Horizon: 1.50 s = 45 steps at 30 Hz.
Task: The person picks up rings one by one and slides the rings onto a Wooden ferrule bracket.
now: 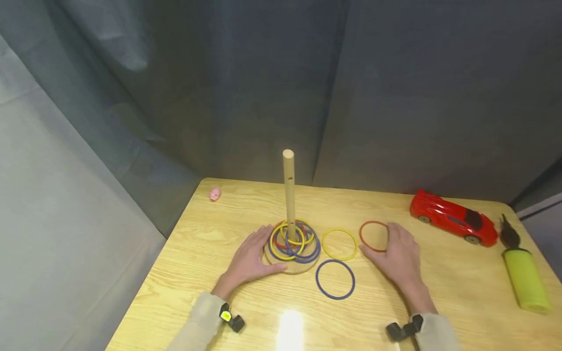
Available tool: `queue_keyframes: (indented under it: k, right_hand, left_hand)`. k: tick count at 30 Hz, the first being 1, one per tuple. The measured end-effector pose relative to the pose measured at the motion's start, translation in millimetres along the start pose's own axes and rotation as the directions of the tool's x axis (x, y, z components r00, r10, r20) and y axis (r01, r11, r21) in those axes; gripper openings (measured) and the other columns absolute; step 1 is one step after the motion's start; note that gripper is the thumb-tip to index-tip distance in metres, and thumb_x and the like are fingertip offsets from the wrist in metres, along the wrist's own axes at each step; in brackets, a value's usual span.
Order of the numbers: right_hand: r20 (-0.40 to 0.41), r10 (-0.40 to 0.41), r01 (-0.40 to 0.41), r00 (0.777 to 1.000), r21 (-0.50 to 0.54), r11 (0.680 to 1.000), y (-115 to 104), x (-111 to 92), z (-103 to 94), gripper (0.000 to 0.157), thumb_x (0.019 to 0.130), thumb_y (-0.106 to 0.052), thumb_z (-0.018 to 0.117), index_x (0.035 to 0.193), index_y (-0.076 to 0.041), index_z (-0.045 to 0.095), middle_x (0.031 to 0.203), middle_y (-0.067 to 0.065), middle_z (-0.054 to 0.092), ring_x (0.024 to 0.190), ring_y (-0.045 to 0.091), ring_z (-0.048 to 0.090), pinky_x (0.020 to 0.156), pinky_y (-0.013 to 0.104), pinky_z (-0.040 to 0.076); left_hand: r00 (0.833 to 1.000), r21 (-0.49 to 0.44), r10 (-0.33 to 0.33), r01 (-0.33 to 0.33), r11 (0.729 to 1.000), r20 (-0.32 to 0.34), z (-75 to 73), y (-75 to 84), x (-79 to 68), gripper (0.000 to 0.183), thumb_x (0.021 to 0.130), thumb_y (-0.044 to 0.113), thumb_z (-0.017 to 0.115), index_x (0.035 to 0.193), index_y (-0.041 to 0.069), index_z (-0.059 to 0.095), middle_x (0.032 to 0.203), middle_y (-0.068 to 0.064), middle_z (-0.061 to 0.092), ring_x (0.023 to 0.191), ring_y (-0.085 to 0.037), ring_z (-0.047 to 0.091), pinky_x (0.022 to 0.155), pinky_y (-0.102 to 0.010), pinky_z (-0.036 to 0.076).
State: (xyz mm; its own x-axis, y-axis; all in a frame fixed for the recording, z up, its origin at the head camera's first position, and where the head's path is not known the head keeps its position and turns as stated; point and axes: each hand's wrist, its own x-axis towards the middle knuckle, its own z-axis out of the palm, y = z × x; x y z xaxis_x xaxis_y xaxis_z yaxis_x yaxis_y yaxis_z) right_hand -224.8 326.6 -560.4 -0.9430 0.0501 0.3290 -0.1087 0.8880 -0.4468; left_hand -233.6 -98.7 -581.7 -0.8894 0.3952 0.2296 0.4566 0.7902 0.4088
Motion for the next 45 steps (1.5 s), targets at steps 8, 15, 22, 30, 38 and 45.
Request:
queue_keyframes:
  k: [8, 15, 22, 30, 38, 45]
  right_hand:
    - [0.004, 0.102, -0.102, 0.995, -0.009, 0.995, 9, 1, 2.3, 0.106, 0.077, -0.069, 0.082, 0.138, 0.012, 0.051, 0.141, 0.036, 0.040, 0.127, 0.058, 0.032, 0.098, 0.076, 0.028]
    - [-0.037, 0.104, -0.104, 0.994, -0.002, 0.995, 12, 3, 5.4, 0.099, 0.074, -0.068, 0.084, 0.128, 0.012, 0.059, 0.132, 0.034, 0.045, 0.122, 0.055, 0.036, 0.095, 0.072, 0.030]
    - [-0.074, 0.088, -0.087, 0.993, 0.012, 0.996, 11, 3, 4.9, 0.093, 0.070, -0.063, 0.088, 0.115, 0.013, 0.062, 0.124, 0.035, 0.050, 0.117, 0.056, 0.040, 0.094, 0.069, 0.032]
    - [-0.086, 0.074, -0.068, 0.994, 0.068, 0.995, 3, 5, -5.7, 0.092, 0.070, -0.058, 0.091, 0.123, 0.011, 0.061, 0.105, 0.029, 0.059, 0.104, 0.051, 0.047, 0.087, 0.065, 0.035]
    - [-0.137, 0.022, -0.007, 0.990, 0.106, 0.994, -12, 9, -18.9, 0.079, 0.073, -0.042, 0.090, 0.122, 0.012, 0.060, 0.107, 0.029, 0.057, 0.104, 0.050, 0.045, 0.078, 0.056, 0.037]
    - [-0.171, -0.038, 0.064, 0.984, 0.149, 0.987, -34, 14, -31.7, 0.074, 0.073, -0.036, 0.090, 0.120, 0.012, 0.060, 0.106, 0.027, 0.057, 0.103, 0.045, 0.045, 0.084, 0.055, 0.035]
  left_hand:
    - [1.000, -0.009, -0.003, 0.003, 1.000, 0.004, -0.7, 0.1, 0.4, 0.126, 0.075, 0.093, 0.060, 0.167, 0.013, 0.026, 0.171, -0.003, 0.029, 0.159, -0.021, 0.023, 0.131, -0.042, 0.020]
    - [1.000, 0.001, -0.003, 0.003, 1.000, 0.005, 0.4, -0.3, 0.7, 0.126, 0.075, 0.094, 0.058, 0.167, 0.014, 0.026, 0.171, -0.003, 0.029, 0.159, -0.021, 0.023, 0.131, -0.043, 0.021]
    - [1.000, -0.006, -0.009, 0.009, 1.000, 0.012, 0.8, -0.5, 0.2, 0.126, 0.075, 0.093, 0.058, 0.167, 0.014, 0.026, 0.172, -0.003, 0.029, 0.159, -0.022, 0.023, 0.131, -0.042, 0.020]
    - [1.000, -0.010, -0.005, 0.005, 1.000, 0.016, -0.7, -0.4, -0.2, 0.126, 0.076, 0.094, 0.058, 0.167, 0.014, 0.025, 0.172, -0.002, 0.028, 0.160, -0.021, 0.021, 0.131, -0.042, 0.020]
    - [1.000, -0.010, 0.003, -0.003, 1.000, 0.003, -0.4, -0.7, 0.0, 0.126, 0.076, 0.093, 0.058, 0.167, 0.013, 0.025, 0.171, -0.004, 0.030, 0.159, -0.023, 0.024, 0.130, -0.044, 0.022]
    - [1.000, -0.009, -0.004, 0.004, 1.000, 0.008, 0.0, -0.9, 0.6, 0.126, 0.075, 0.094, 0.057, 0.167, 0.014, 0.025, 0.172, -0.003, 0.029, 0.159, -0.021, 0.023, 0.131, -0.041, 0.019]
